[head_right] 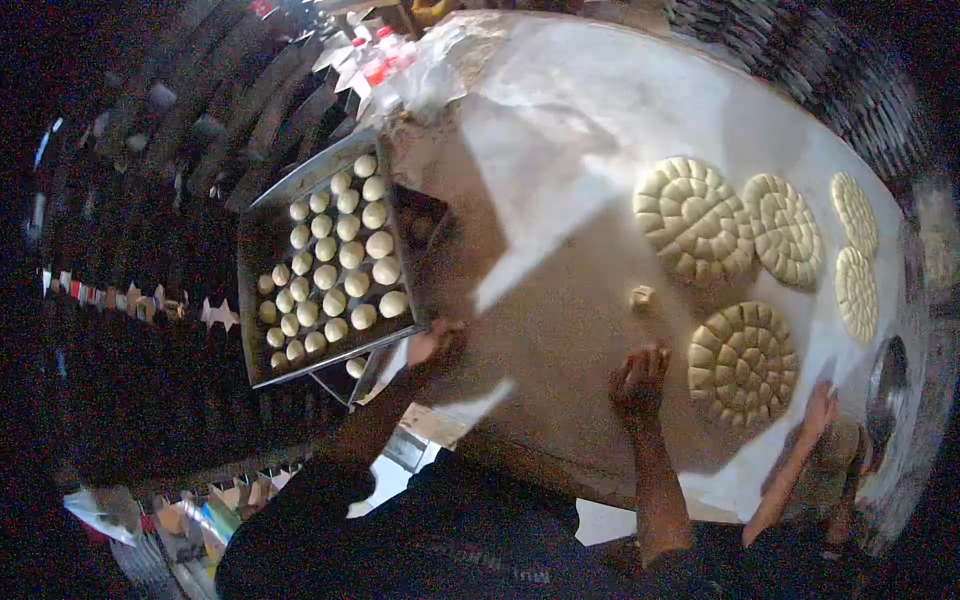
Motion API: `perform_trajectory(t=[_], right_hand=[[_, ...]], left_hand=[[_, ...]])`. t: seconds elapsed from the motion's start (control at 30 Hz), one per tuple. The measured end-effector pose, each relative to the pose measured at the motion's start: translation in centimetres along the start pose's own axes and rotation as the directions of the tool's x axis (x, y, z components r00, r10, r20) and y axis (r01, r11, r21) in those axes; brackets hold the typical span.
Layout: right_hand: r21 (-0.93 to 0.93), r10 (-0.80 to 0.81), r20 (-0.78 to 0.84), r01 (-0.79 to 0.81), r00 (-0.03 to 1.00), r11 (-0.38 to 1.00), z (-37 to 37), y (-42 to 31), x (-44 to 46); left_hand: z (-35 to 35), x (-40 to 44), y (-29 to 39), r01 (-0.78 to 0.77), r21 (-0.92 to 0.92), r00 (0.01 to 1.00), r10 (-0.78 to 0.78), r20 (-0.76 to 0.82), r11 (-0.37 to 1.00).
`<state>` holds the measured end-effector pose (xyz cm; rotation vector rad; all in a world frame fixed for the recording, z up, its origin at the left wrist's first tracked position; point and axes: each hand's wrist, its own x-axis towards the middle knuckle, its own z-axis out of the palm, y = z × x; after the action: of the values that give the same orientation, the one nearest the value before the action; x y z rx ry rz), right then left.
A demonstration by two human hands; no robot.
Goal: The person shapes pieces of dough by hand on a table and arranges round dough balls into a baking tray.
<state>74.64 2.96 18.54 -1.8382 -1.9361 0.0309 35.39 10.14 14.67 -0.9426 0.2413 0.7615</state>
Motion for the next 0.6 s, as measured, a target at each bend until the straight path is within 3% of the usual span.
perform_trajectory(t=[0.03, 0.07, 0.1, 0.13, 0.17, 0.23, 0.33, 0.37, 0.4, 0.43, 0.47, 0.53, 0.57, 0.6], right_hand=[[-0.001, -0.013, 0.013, 0.013, 1.000, 1.000, 0.9, -1.0, 1.6], [0.063, 0.162, -0.004, -0.161, 0.987, 0.985, 2.0, -2.3, 2.9], [0.122, 0.331, -0.007, -0.327, 0.944, 0.937, 2.6, -3.6, 3.3], [0.110, 0.312, 0.001, -0.310, 0.950, 0.944, 3.0, -4.8, 2.9], [0.107, 0.266, 0.080, -0.274, 0.961, 0.956, 3.2, -6.1, 1.9], [0.051, 0.108, 0.156, -0.117, 0.982, 0.992, 4.4, -7.2, -2.5], [-0.128, -0.073, 0.278, 0.112, 0.958, 0.985, 1.0, -6.6, -5.5], [0.022, 0.133, 0.383, -0.153, 0.914, 0.988, -1.6, -6.4, -4.2], [0.130, 0.305, 0.518, -0.426, 0.799, 0.895, -3.7, -4.9, -3.4], [0.274, 0.476, 0.553, -0.689, 0.684, 0.671, -2.7, 0.3, -5.0], [0.144, 0.550, 0.584, -0.743, 0.596, 0.653, -5.4, -1.2, -2.2], [0.112, 0.608, 0.550, -0.772, 0.573, 0.626, -8.5, -7.7, 4.8], [0.205, 0.584, 0.526, -0.759, 0.618, 0.618, -8.7, -11.4, 8.0], [0.385, 0.573, 0.448, -0.726, 0.687, 0.569, -8.5, -14.9, 10.5]], left_hand=[[1.4, 2.4, -1.0, -0.319, 0.711, 0.943, 0.287, 0.170, 0.626], [2.3, 5.0, -2.2, -0.425, 0.880, 0.814, 0.336, 0.474, -0.213], [2.2, 6.0, -3.1, -0.360, 0.674, 0.705, 0.286, 0.649, -0.645], [1.2, 6.2, -3.9, -0.280, 0.468, 0.682, 0.170, 0.712, -0.838], [0.0, 5.7, -4.5, -0.236, 0.276, 0.675, 0.047, 0.736, -0.932], [-2.7, 3.0, -5.3, -0.243, 0.015, 0.705, -0.167, 0.689, -0.970], [-5.6, -3.0, -5.3, -0.331, -0.081, 0.807, -0.327, 0.492, -0.940], [-5.0, -5.5, -5.1, -0.334, 0.024, 0.861, -0.294, 0.416, -0.942], [-3.1, -8.4, -5.0, -0.296, 0.183, 0.915, -0.223, 0.337, -0.938], [-0.2, -11.4, -5.1, -0.251, 0.333, 0.941, -0.150, 0.302, -0.909], [4.7, -15.3, -4.7, -0.257, 0.334, 0.917, -0.119, 0.382, -0.907], [14.6, -23.1, -4.0, -0.269, 0.333, 0.845, -0.055, 0.532, -0.904], [18.8, -26.4, -1.6, -0.097, -0.336, 0.685, -0.307, 0.660, -0.937], [21.4, -28.5, 0.4, 0.241, -0.299, 0.745, -0.022, 0.667, -0.923]])
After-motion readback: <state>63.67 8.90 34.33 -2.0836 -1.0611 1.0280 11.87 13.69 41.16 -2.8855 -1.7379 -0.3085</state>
